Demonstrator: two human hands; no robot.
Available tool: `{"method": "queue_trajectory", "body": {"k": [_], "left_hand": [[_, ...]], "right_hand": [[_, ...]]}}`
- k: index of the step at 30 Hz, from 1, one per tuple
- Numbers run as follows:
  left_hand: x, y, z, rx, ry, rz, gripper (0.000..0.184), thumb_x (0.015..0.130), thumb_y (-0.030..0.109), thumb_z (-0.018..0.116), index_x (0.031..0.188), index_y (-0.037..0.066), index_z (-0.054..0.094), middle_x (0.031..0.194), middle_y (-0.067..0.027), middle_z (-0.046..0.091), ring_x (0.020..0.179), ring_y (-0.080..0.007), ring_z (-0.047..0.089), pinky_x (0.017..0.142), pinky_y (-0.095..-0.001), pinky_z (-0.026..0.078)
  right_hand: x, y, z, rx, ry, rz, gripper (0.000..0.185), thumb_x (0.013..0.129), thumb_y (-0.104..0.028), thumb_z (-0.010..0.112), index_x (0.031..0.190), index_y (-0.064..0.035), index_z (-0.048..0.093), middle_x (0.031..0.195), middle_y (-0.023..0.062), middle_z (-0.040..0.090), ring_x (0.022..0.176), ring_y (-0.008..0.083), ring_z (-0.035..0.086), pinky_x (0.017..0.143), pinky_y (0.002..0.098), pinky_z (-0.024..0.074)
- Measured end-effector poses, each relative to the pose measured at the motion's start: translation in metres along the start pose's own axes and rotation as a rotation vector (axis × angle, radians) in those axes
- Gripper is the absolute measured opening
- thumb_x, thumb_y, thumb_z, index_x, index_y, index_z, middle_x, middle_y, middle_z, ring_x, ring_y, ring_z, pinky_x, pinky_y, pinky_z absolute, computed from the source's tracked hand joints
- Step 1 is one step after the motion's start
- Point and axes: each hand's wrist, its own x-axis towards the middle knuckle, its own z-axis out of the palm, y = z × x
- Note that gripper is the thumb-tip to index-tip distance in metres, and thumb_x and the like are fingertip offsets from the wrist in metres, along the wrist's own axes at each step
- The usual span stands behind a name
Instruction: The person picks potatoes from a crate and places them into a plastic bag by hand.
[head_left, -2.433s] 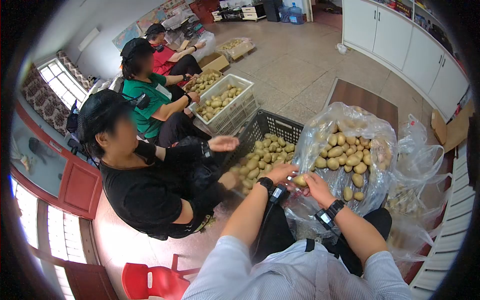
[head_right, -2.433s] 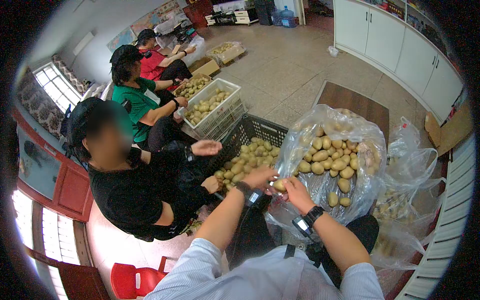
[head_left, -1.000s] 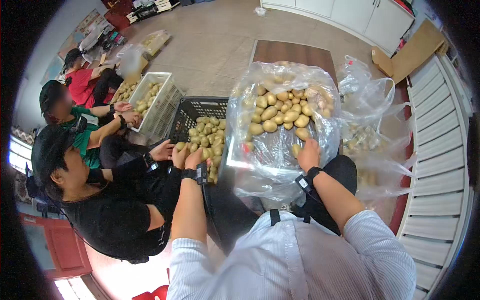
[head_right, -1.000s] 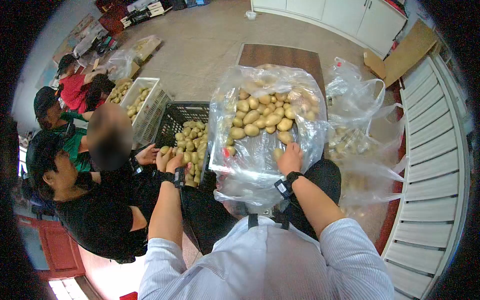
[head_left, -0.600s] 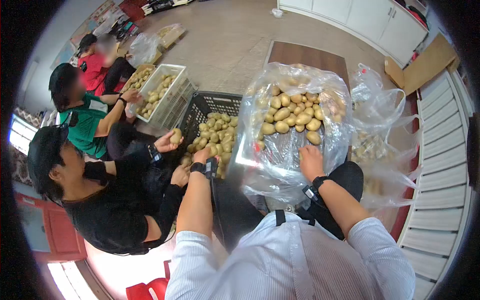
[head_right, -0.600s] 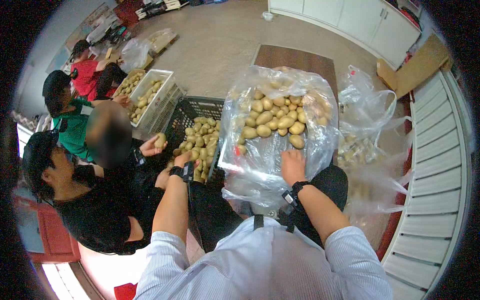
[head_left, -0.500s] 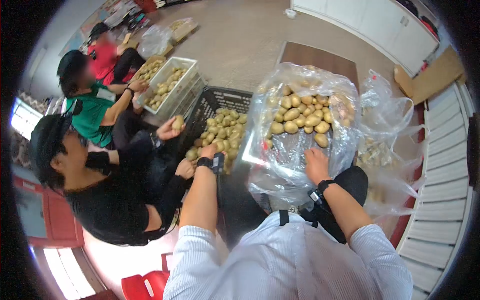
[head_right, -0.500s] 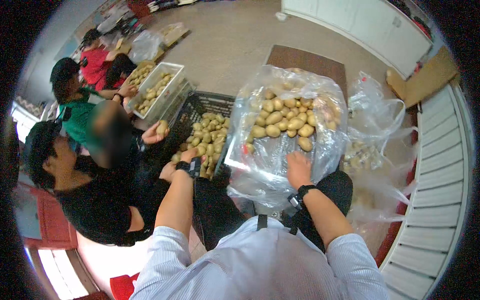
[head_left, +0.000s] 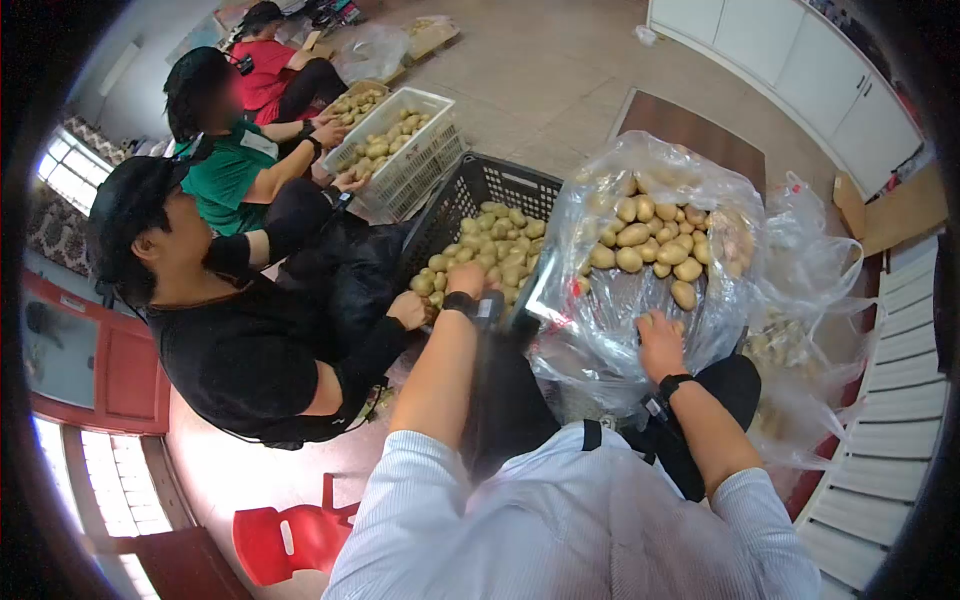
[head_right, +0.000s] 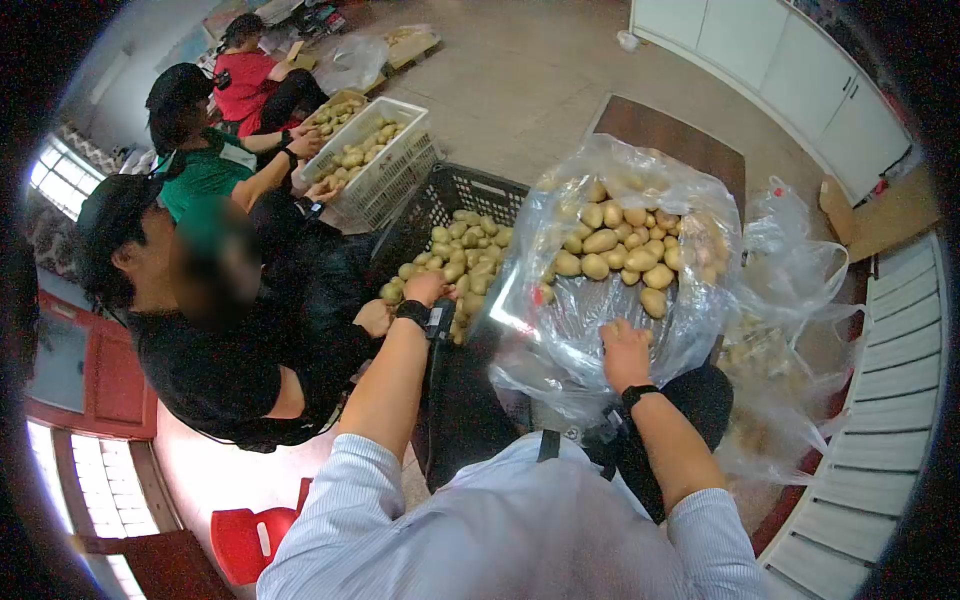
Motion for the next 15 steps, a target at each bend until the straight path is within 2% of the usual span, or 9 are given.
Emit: {"method": "queue_trajectory", "body": {"k": [1, 2, 4, 5, 7, 8, 12, 15], "left_hand": [[0.003, 0.003, 0.008, -0.005, 0.000, 0.011, 0.016, 0.088, 0.017, 0.058, 0.080, 0.005, 0.064, 0.068, -0.0094, 0.061, 0.060, -0.0295, 0.062, 0.054, -0.0391, 0.053], [0.005, 0.008, 0.015, -0.866, 0.020, -0.306, 0.016, 0.088, 0.017, 0.058, 0.092, 0.001, 0.061, 0.083, -0.0116, 0.062, 0.069, -0.0288, 0.064, 0.056, -0.0394, 0.055], [0.006, 0.020, 0.005, -1.725, -0.032, -0.639, 0.029, 0.089, 0.014, 0.053, 0.113, -0.002, 0.051, 0.103, -0.0123, 0.057, 0.079, -0.0271, 0.064, 0.056, -0.0378, 0.059], [0.007, 0.025, -0.001, -1.727, -0.047, -0.630, 0.029, 0.089, 0.014, 0.053, 0.113, -0.002, 0.051, 0.103, -0.0123, 0.057, 0.079, -0.0271, 0.064, 0.056, -0.0378, 0.059], [0.005, 0.034, -0.015, -1.740, -0.128, -0.610, 0.029, 0.089, 0.016, 0.053, 0.112, -0.002, 0.052, 0.103, -0.0131, 0.058, 0.076, -0.0259, 0.064, 0.055, -0.0363, 0.058], [0.003, 0.040, -0.028, -1.648, -0.174, -0.591, 0.030, 0.091, 0.017, 0.052, 0.115, 0.000, 0.051, 0.101, -0.0121, 0.059, 0.074, -0.0251, 0.065, 0.055, -0.0354, 0.058], [0.003, 0.051, -0.032, -1.683, -0.260, -0.528, 0.029, 0.092, 0.027, 0.059, 0.112, 0.007, 0.050, 0.094, -0.0066, 0.060, 0.074, -0.0243, 0.064, 0.062, -0.0381, 0.057], [-0.001, 0.063, -0.047, -1.699, -0.371, -0.480, 0.033, 0.093, 0.029, 0.058, 0.114, 0.006, 0.050, 0.097, -0.0077, 0.060, 0.074, -0.0244, 0.064, 0.060, -0.0367, 0.056]], "right_hand": [[0.001, -0.004, -0.007, 0.042, -0.082, 0.057, 0.038, 0.077, -0.003, 0.056, 0.114, -0.0121, 0.060, 0.118, 0.0157, 0.055, 0.111, 0.0332, 0.054, 0.092, 0.0468, 0.0408], [0.003, -0.005, -0.007, 0.036, -0.078, 0.068, 0.038, 0.077, -0.003, 0.056, 0.114, -0.0121, 0.060, 0.118, 0.0157, 0.055, 0.111, 0.0332, 0.054, 0.092, 0.0468, 0.0408], [0.007, -0.002, 0.000, 0.196, 0.014, 0.093, 0.040, 0.075, -0.001, 0.058, 0.114, -0.0103, 0.060, 0.116, 0.0170, 0.056, 0.109, 0.0360, 0.054, 0.091, 0.0448, 0.0428], [0.011, 0.000, 0.005, 0.190, 0.016, 0.106, 0.040, 0.075, -0.001, 0.058, 0.114, -0.0103, 0.060, 0.116, 0.0170, 0.056, 0.109, 0.0360, 0.054, 0.091, 0.0448, 0.0428], [0.023, 0.002, 0.017, 0.462, 0.143, 0.099, 0.043, 0.072, 0.000, 0.060, 0.114, -0.0088, 0.059, 0.115, 0.0174, 0.056, 0.105, 0.0395, 0.055, 0.095, 0.0433, 0.0419], [0.029, 0.001, 0.020, 0.492, 0.195, 0.105, 0.046, 0.071, -0.001, 0.064, 0.116, -0.0077, 0.058, 0.114, 0.0186, 0.058, 0.100, 0.0413, 0.057, 0.095, 0.0413, 0.0437], [0.059, -0.016, 0.021, 0.732, 0.113, 0.196, 0.044, 0.077, -0.009, 0.066, 0.120, -0.0058, 0.056, 0.111, 0.0209, 0.061, 0.096, 0.0397, 0.059, 0.092, 0.0410, 0.0458], [0.082, -0.042, 0.020, 1.048, 0.008, 0.310, 0.045, 0.083, -0.022, 0.067, 0.121, -0.0017, 0.054, 0.106, 0.0204, 0.063, 0.088, 0.0326, 0.063, 0.078, 0.0402, 0.0518]]}}
